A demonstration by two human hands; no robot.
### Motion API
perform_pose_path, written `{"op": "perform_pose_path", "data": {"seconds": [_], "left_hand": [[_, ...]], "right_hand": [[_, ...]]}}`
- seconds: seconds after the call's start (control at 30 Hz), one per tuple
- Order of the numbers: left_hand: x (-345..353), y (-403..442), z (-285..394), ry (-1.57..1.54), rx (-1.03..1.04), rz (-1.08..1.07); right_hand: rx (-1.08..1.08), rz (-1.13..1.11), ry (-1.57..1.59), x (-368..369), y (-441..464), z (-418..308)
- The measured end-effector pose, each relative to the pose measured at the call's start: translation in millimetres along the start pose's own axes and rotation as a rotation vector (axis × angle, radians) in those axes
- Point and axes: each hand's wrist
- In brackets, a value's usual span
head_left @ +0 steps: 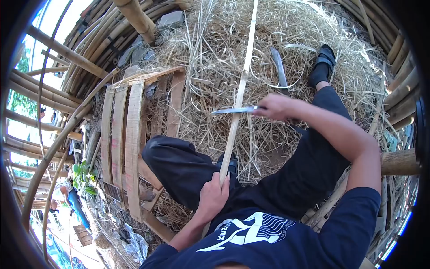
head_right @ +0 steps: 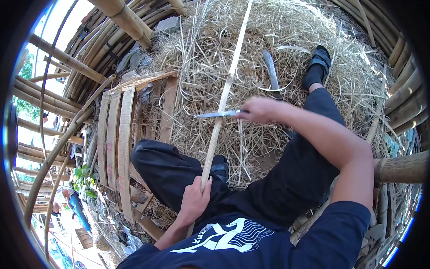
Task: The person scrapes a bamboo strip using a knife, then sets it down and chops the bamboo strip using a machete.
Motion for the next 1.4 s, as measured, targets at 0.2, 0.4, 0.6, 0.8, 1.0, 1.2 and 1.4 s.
{"op": "perform_pose_path", "data": {"seconds": [0.2,0.4,0.6,0.8,1.0,1.2,1.4], "left_hand": [[-4.5,0.6,2.9,-0.143,-0.023,0.001],[-5.0,2.7,5.3,-0.178,-0.071,-0.022],[-5.1,5.1,6.3,-0.180,-0.034,-0.011],[-7.2,-3.9,4.9,-0.170,-0.068,-0.024],[-5.8,3.1,7.4,-0.212,-0.082,-0.029],[-14.7,1.4,8.9,-0.182,-0.115,-0.052],[-11.1,9.4,12.2,-0.212,-0.118,-0.045]], "right_hand": [[0.234,0.331,-0.116,-22.2,18.1,40.5],[0.015,0.036,-0.106,0.2,7.4,11.0],[0.153,0.239,-0.051,-6.9,13.5,26.8],[0.210,0.200,-0.030,-11.7,18.6,27.9],[0.001,0.178,-0.158,4.3,4.2,-1.6],[0.113,0.286,-0.340,-43.9,23.0,45.1],[-0.056,0.192,-0.157,0.7,5.7,0.9]]}}
Point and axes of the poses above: each hand's wrist, its own y-axis towards the middle knuckle, its own x-axis out of the palm, z = x × y, and after that the axes turned 15 degrees about z, right-handed
